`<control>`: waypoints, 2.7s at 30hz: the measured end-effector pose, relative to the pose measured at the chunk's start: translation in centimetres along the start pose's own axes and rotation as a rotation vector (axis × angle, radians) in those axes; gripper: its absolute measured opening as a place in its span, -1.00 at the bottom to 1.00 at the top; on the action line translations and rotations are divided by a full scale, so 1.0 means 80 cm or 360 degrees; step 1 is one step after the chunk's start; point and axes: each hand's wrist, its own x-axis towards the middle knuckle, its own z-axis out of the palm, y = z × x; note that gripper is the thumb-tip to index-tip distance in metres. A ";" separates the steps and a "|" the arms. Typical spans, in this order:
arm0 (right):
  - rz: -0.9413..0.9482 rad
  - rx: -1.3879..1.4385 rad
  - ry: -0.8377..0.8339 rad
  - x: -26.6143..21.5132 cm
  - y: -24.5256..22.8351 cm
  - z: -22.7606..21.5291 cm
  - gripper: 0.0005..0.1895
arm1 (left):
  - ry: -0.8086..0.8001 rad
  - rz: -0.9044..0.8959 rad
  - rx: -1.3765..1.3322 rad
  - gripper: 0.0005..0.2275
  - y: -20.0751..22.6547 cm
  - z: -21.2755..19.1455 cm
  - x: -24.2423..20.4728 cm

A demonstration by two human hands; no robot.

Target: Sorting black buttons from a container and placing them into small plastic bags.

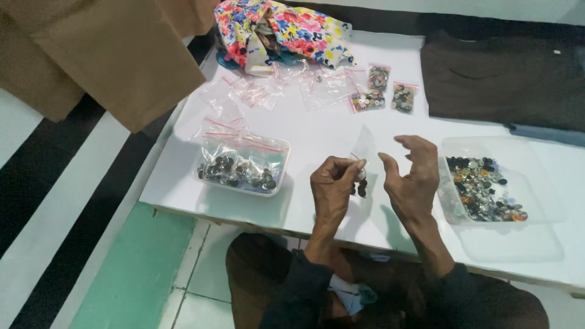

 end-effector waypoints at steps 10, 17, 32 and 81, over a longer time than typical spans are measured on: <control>-0.0139 0.0039 -0.0121 -0.022 -0.013 -0.006 -0.65 | -0.0233 0.0094 0.0135 -0.91 0.059 0.014 -0.022; -0.0064 0.0296 -0.0122 -0.019 -0.036 -0.016 -0.74 | -0.0257 0.0141 0.0336 -0.91 0.050 0.012 -0.013; 0.0291 0.0164 0.0026 -0.044 -0.027 -0.009 -0.73 | -0.0334 0.0311 0.0520 -0.90 0.046 0.018 -0.029; -0.0734 -0.0589 -0.0223 -0.016 -0.010 -0.030 -0.70 | -0.0216 0.1259 0.1805 -0.89 0.033 0.016 -0.009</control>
